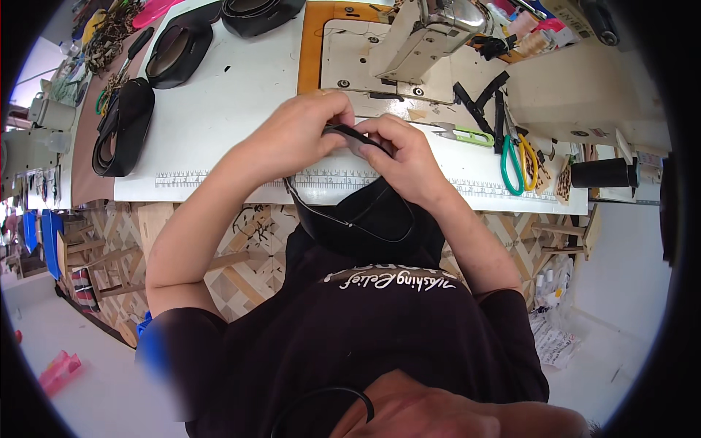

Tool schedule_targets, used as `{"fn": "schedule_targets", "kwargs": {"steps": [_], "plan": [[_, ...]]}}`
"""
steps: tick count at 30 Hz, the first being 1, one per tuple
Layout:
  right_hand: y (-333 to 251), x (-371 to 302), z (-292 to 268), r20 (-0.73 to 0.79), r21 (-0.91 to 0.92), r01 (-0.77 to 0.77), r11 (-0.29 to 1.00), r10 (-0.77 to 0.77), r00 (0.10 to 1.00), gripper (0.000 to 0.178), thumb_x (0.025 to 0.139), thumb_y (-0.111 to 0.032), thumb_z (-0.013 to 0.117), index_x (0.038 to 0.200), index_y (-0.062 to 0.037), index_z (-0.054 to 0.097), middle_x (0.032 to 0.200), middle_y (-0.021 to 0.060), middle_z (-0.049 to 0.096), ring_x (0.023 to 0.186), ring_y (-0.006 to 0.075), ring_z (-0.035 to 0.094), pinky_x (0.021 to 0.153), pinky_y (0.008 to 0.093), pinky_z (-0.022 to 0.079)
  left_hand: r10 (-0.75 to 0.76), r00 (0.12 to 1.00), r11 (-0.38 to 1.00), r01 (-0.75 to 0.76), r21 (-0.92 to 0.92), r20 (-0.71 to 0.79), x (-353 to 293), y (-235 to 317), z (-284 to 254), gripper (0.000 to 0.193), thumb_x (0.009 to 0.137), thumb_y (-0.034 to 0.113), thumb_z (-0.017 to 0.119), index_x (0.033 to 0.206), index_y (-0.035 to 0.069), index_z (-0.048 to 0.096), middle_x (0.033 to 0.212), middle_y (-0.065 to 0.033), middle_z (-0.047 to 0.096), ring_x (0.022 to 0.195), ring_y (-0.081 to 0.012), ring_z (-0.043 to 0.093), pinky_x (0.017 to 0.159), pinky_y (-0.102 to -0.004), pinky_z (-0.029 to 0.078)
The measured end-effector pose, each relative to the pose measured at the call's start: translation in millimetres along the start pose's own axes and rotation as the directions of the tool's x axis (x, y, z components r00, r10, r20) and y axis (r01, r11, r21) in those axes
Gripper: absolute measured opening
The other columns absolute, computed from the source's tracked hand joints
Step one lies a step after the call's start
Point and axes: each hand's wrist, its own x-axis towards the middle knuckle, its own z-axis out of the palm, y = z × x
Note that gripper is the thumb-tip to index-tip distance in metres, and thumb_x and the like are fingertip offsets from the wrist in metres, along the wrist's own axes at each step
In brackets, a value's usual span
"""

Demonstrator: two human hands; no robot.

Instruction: The person trims shoe components with snips, folds and fits the leather pieces together by hand, and stitches them using a sewing machine.

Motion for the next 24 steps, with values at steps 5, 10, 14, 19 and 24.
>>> {"fn": "schedule_targets", "kwargs": {"steps": [5,10,14,19,24], "plan": [[8.0,20.2,10.6,-0.058,-0.29,0.46,0.839,-0.495,0.867,0.012,0.072,0.002,0.067,0.083,-0.0006,0.063,0.075,0.0096,0.056,0.066,0.0228,0.055,0.058,0.0313,0.045,-0.074,0.997,0.937,0.056,-0.344,-0.038,-0.4,-12.6,6.6,0.022,0.074,-0.007,0.061,0.092,0.001,0.05,0.084,-0.0094,0.061,0.077,-0.0215,0.061,0.073,-0.0319,0.05],[14.3,8.9,20.7,-0.159,-0.065,0.304,0.95,-0.311,0.937,0.008,0.076,0.002,0.066,0.084,0.0001,0.063,0.08,0.0077,0.061,0.07,0.0145,0.057,0.06,0.0259,0.046,0.015,0.999,0.994,-0.019,-0.106,-0.038,-1.7,-14.0,9.5,0.012,0.077,-0.001,0.064,0.085,-0.001,0.055,0.077,-0.0105,0.061,0.073,-0.0218,0.06,0.068,-0.0311,0.048],[7.5,2.5,5.0,0.068,0.194,-0.147,0.97,0.136,0.988,0.017,0.083,0.001,0.062,0.1,0.001,0.06,0.082,0.0014,0.059,0.073,0.0049,0.05,0.064,0.0203,0.042,-0.067,0.997,0.941,0.076,-0.331,0.04,-1.9,-18.0,10.8,0.01,0.076,0.009,0.066,0.082,0.002,0.063,0.079,-0.0128,0.062,0.077,-0.0317,0.059,0.069,-0.0391,0.047],[8.0,-20.4,-7.9,0.05,0.152,-0.314,0.937,0.31,0.949,0.019,0.082,0.0,0.063,0.101,0.0001,0.06,0.08,0.0014,0.057,0.07,0.0055,0.049,0.062,0.0198,0.041,0.012,1.0,0.992,-0.009,-0.13,0.026,7.8,-8.5,18.1,0.012,0.081,0.014,0.062,0.084,0.003,0.064,0.08,-0.0119,0.063,0.077,-0.0311,0.059,0.071,-0.0384,0.047],[24.3,-30.3,-10.0,-0.034,0.032,-0.166,0.986,0.167,0.985,0.009,0.084,-0.006,0.064,0.088,0.001,0.061,0.073,-0.0026,0.053,0.062,0.0038,0.044,0.056,0.0189,0.036,0.024,1.0,0.998,-0.023,-0.064,0.018,10.0,-2.2,27.8,0.014,0.083,0.016,0.059,0.089,0.003,0.062,0.08,-0.0116,0.063,0.077,-0.0302,0.06,0.071,-0.0379,0.046]]}}
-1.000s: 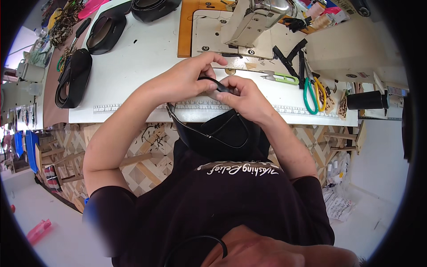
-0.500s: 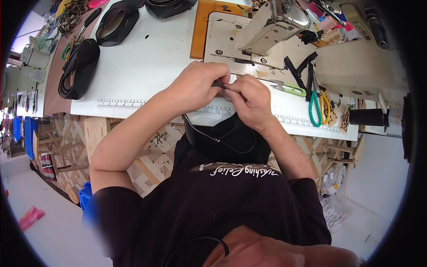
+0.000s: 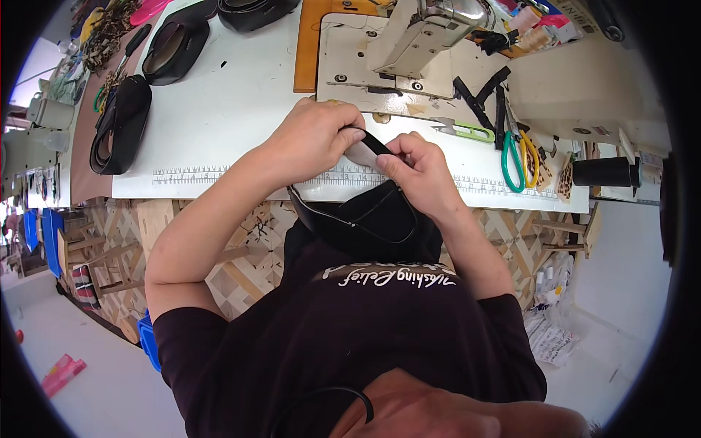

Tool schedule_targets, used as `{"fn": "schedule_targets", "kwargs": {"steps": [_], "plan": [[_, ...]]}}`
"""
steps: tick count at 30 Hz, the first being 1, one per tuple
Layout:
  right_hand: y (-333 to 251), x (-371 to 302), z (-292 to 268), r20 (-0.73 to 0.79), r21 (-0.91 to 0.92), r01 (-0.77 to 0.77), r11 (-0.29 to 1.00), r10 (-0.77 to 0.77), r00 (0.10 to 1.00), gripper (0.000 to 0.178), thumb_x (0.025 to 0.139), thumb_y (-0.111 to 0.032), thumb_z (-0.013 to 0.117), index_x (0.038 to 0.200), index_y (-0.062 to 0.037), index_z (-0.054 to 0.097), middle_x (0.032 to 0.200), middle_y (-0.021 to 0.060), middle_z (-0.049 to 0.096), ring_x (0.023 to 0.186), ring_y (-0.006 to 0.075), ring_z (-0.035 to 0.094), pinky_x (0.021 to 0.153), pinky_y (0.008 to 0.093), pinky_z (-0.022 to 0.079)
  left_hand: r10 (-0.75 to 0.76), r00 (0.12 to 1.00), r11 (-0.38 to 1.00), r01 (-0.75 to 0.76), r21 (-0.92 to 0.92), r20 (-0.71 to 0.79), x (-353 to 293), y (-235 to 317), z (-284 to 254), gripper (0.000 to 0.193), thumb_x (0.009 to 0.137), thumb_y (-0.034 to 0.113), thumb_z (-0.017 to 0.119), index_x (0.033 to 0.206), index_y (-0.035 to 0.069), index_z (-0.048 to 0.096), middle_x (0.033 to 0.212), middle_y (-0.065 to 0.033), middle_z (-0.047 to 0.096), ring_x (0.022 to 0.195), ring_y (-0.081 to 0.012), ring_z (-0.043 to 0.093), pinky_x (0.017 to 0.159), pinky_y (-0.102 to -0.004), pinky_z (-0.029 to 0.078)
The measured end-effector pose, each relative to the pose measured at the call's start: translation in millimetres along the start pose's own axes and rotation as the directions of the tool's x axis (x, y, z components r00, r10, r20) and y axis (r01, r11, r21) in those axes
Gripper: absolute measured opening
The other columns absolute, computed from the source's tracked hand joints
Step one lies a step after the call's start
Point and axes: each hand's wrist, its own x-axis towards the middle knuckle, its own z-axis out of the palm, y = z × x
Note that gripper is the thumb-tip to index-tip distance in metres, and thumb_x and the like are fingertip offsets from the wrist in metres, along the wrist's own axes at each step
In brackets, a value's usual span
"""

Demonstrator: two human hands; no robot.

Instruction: The person trims shoe components with snips, folds and fits the leather pieces together by hand, and stitches them using a sewing machine.

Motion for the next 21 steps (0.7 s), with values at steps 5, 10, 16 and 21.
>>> {"fn": "schedule_targets", "kwargs": {"steps": [5,10,16,21], "plan": [[6.5,-2.8,1.0,0.078,0.353,-0.243,0.904,0.23,0.97,0.015,0.085,-0.013,0.065,0.08,0.001,0.061,0.068,-0.0018,0.051,0.065,0.007,0.044,0.057,0.0238,0.038,-0.106,0.994,0.924,0.091,-0.371,-0.02,-1.7,12.4,-0.1,0.012,0.084,0.015,0.059,0.092,0.007,0.06,0.079,-0.0092,0.064,0.076,-0.0269,0.06,0.074,-0.0381,0.045],[3.4,-1.1,-2.0,0.153,0.46,-0.278,0.843,0.233,0.96,0.017,0.091,-0.015,0.058,0.082,-0.0016,0.062,0.067,-0.007,0.051,0.06,0.0015,0.039,0.053,0.0179,0.031,0.001,0.998,0.992,0.008,-0.125,0.067,0.0,7.3,-1.6,0.009,0.082,0.012,0.062,0.09,0.012,0.061,0.08,-0.0051,0.064,0.079,-0.022,0.059,0.082,-0.0344,0.035],[4.4,0.4,-6.8,0.211,0.422,-0.308,0.853,0.238,0.948,0.023,0.094,-0.019,0.054,0.083,-0.0014,0.063,0.068,-0.0068,0.052,0.06,0.0013,0.039,0.053,0.0179,0.032,0.189,0.981,0.966,-0.195,0.17,0.05,-3.6,10.6,4.8,0.01,0.078,0.014,0.067,0.087,0.014,0.064,0.079,-0.0026,0.061,0.081,-0.0203,0.057,0.08,-0.0345,0.031],[11.6,4.0,-2.2,0.216,0.362,-0.358,0.861,0.296,0.931,0.026,0.094,-0.02,0.052,0.08,-0.0005,0.062,0.064,-0.0039,0.051,0.059,0.0041,0.04,0.052,0.0221,0.035,0.203,0.977,0.955,-0.213,0.204,0.068,-0.5,15.0,9.3,0.009,0.077,0.018,0.069,0.083,0.013,0.064,0.078,-0.0024,0.06,0.083,-0.0208,0.057,0.079,-0.0362,0.031]]}}
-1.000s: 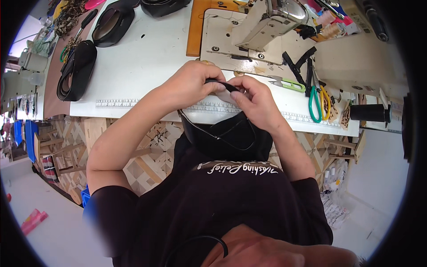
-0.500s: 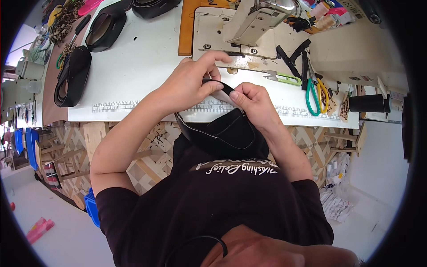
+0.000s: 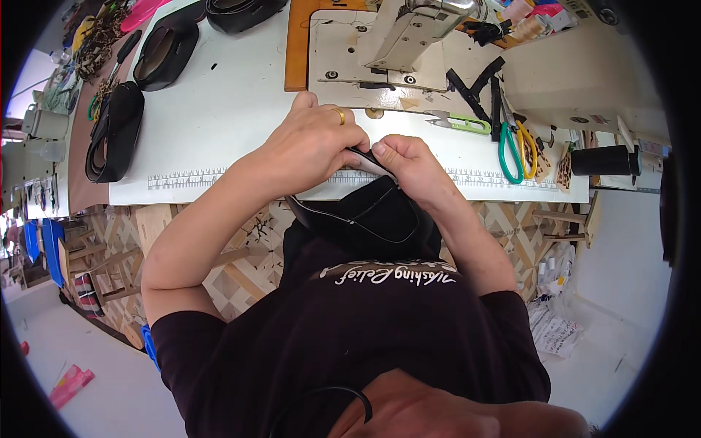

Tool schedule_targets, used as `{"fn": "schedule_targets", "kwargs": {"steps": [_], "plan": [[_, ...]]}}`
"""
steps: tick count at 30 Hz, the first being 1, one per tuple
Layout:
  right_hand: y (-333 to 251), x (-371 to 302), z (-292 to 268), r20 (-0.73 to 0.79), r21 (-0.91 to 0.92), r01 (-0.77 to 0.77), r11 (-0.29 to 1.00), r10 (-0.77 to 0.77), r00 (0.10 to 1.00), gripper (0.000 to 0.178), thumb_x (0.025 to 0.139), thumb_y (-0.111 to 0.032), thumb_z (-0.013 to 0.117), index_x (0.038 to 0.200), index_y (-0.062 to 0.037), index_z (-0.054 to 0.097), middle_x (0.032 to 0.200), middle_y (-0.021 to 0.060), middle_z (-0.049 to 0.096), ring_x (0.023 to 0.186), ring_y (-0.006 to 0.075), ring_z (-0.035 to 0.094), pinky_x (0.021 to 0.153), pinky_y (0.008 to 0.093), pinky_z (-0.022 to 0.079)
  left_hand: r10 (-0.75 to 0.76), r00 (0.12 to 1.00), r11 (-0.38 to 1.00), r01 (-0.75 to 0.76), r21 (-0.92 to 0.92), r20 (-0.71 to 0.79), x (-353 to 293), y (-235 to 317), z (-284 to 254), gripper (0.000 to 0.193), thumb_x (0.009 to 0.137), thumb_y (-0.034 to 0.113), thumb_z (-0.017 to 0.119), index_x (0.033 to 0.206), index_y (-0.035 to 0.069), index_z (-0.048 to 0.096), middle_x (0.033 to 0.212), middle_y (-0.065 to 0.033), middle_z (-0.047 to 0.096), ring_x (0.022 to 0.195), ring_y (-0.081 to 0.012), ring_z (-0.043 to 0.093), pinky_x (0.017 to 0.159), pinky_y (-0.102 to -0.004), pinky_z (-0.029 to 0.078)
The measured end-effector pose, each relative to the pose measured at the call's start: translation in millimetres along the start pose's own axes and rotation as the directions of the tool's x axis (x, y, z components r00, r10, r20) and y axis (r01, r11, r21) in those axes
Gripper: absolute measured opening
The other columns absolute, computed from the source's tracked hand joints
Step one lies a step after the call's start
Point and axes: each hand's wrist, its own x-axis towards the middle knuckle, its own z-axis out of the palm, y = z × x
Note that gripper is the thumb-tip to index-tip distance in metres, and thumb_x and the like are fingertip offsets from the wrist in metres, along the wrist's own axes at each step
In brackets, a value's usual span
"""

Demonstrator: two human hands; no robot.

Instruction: The person trims shoe components with snips, folds and fits the leather pieces together by hand, and stitches them using a sewing machine.

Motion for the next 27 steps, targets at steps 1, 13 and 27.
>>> {"fn": "schedule_targets", "kwargs": {"steps": [1,13,27], "plan": [[-1.6,0.2,0.8,-0.028,-0.049,-0.027,0.998,0.026,0.999,0.026,0.093,-0.019,0.052,0.079,0.0005,0.062,0.059,-0.0014,0.05,0.057,0.0064,0.041,0.05,0.0249,0.036,-0.012,1.0,1.0,0.012,0.012,0.009,0.2,0.5,1.2,0.01,0.076,0.018,0.069,0.083,0.012,0.064,0.078,-0.0026,0.06,0.083,-0.0206,0.057,0.078,-0.0364,0.031],[-13.7,-27.5,3.9,0.027,-0.749,0.443,0.493,-0.646,0.763,0.021,0.069,-0.004,0.074,0.083,-0.0009,0.058,0.071,0.0084,0.048,0.063,0.0234,0.049,0.058,0.0335,0.043,-0.133,0.989,0.99,0.135,-0.035,0.06,1.3,-0.1,4.5,0.007,0.076,0.013,0.065,0.082,0.011,0.063,0.078,-0.0035,0.06,0.084,-0.0224,0.057,0.081,-0.0368,0.033],[-12.1,-25.8,13.1,0.024,-0.675,0.386,0.629,-0.504,0.863,0.012,0.076,-0.001,0.065,0.079,0.0004,0.054,0.068,0.0146,0.055,0.06,0.0341,0.054,0.055,0.0394,0.045,-0.192,0.98,0.976,0.197,-0.097,0.053,0.3,1.4,4.5,0.014,0.074,0.013,0.07,0.082,0.006,0.062,0.08,-0.0089,0.061,0.08,-0.0275,0.056,0.074,-0.0374,0.043]]}}
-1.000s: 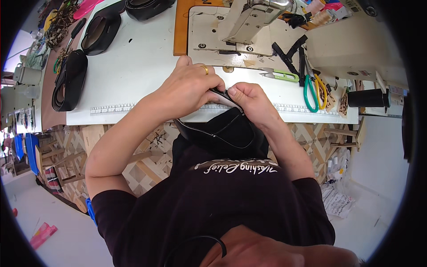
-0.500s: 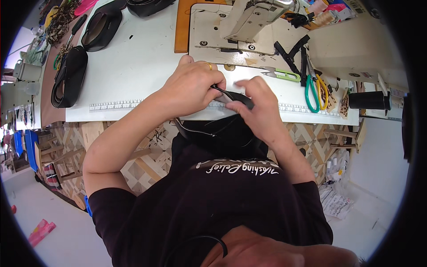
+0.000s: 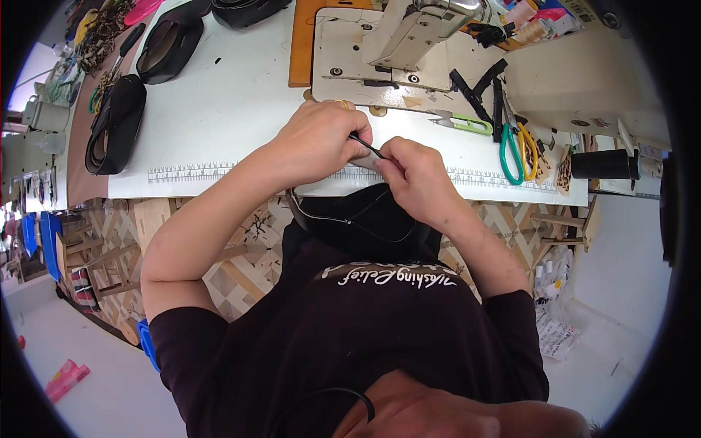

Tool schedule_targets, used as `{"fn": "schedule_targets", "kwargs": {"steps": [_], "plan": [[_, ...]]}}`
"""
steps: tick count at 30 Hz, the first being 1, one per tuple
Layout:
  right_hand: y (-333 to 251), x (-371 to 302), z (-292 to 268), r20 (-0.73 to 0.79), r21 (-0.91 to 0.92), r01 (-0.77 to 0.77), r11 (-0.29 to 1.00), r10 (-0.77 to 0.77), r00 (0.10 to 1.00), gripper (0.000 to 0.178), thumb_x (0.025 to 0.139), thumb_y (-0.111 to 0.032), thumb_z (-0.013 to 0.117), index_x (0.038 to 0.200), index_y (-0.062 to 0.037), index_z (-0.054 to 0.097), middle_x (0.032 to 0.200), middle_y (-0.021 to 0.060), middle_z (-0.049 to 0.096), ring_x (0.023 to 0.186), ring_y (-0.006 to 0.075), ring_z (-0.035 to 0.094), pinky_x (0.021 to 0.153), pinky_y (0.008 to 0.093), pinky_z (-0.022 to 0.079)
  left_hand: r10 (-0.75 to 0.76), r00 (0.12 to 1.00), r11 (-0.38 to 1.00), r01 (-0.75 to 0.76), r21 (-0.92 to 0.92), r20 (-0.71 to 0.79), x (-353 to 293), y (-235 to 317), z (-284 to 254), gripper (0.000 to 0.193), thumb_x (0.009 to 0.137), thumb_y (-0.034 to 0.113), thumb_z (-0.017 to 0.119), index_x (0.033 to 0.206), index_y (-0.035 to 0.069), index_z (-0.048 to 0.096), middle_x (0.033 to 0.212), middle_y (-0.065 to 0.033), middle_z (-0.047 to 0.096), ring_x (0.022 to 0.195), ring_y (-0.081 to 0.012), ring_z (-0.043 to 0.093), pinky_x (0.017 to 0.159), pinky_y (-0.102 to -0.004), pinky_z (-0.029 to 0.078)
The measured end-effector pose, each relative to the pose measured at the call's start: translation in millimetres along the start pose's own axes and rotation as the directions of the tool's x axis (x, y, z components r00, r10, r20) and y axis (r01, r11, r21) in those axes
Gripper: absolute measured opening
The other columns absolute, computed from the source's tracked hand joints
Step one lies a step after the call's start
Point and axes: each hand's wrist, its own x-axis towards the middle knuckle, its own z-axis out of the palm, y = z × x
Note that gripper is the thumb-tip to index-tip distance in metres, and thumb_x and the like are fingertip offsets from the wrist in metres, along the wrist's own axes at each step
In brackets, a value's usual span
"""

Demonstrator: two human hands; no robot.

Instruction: The person trims shoe components with snips, folds and fits the leather pieces together by hand, and stitches them using a sewing machine.

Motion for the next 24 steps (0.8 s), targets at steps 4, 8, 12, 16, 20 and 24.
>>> {"fn": "schedule_targets", "kwargs": {"steps": [4,8,12,16,20,24], "plan": [[-8.9,10.1,4.6,-0.103,-0.124,0.185,0.975,-0.198,0.975,0.011,0.076,-0.001,0.064,0.078,0.0007,0.054,0.066,0.0156,0.055,0.059,0.0336,0.056,0.054,0.0388,0.045,-0.114,0.986,0.984,0.13,-0.126,0.122,-0.9,0.8,-9.3,0.018,0.076,0.015,0.067,0.091,0.006,0.063,0.089,-0.0127,0.063,0.089,-0.0303,0.059,0.079,-0.0385,0.045],[-7.9,12.7,-0.5,-0.037,-0.087,0.178,0.98,-0.182,0.983,0.01,0.076,-0.001,0.064,0.076,0.0009,0.054,0.066,0.0156,0.055,0.06,0.033,0.057,0.054,0.0387,0.045,-0.161,0.974,0.919,0.206,-0.337,0.158,-12.7,10.3,-26.0,0.044,0.074,0.006,0.067,0.115,0.007,0.053,0.104,-0.0187,0.06,0.094,-0.0345,0.059,0.081,-0.0378,0.047],[-13.6,12.3,-3.6,-0.034,-0.095,0.122,0.988,-0.125,0.992,0.011,0.075,-0.002,0.061,0.075,0.0012,0.051,0.07,0.0175,0.055,0.065,0.0373,0.057,0.059,0.0442,0.046,-0.087,0.955,0.971,0.145,0.188,-0.285,-30.8,28.0,-37.7,0.045,0.075,0.002,0.066,0.117,0.004,0.05,0.103,-0.016,0.058,0.093,-0.0333,0.059,0.079,-0.0407,0.047],[-13.8,20.2,8.3,-0.23,-0.122,0.176,0.977,-0.201,0.952,0.011,0.074,0.0,0.065,0.074,0.0002,0.054,0.065,0.014,0.054,0.053,0.0286,0.054,0.05,0.036,0.044,-0.112,0.895,0.979,0.173,0.105,-0.432,-28.9,26.2,-14.0,0.01,0.079,0.007,0.062,0.088,0.002,0.061,0.095,-0.0136,0.058,0.086,-0.0313,0.058,0.077,-0.0394,0.047],[-10.1,21.1,21.1,-0.35,-0.139,0.166,0.976,-0.205,0.914,0.012,0.073,0.001,0.065,0.074,-0.0003,0.053,0.061,0.0115,0.051,0.049,0.0274,0.051,0.049,0.0356,0.043,-0.094,0.844,0.995,0.1,-0.018,-0.528,-21.5,5.8,-9.2,0.007,0.081,0.009,0.06,0.086,0.004,0.061,0.086,-0.0114,0.06,0.084,-0.029,0.058,0.075,-0.0381,0.046],[-4.7,17.1,18.6,-0.303,-0.203,0.173,0.964,-0.23,0.925,0.013,0.072,0.001,0.066,0.078,-0.0013,0.055,0.067,0.0113,0.052,0.057,0.0283,0.053,0.053,0.0364,0.044,-0.178,0.911,0.984,0.17,-0.053,-0.372,-18.4,1.9,-13.4,0.015,0.084,0.008,0.056,0.099,0.007,0.058,0.075,-0.0091,0.06,0.077,-0.0273,0.058,0.072,-0.0349,0.045]]}}
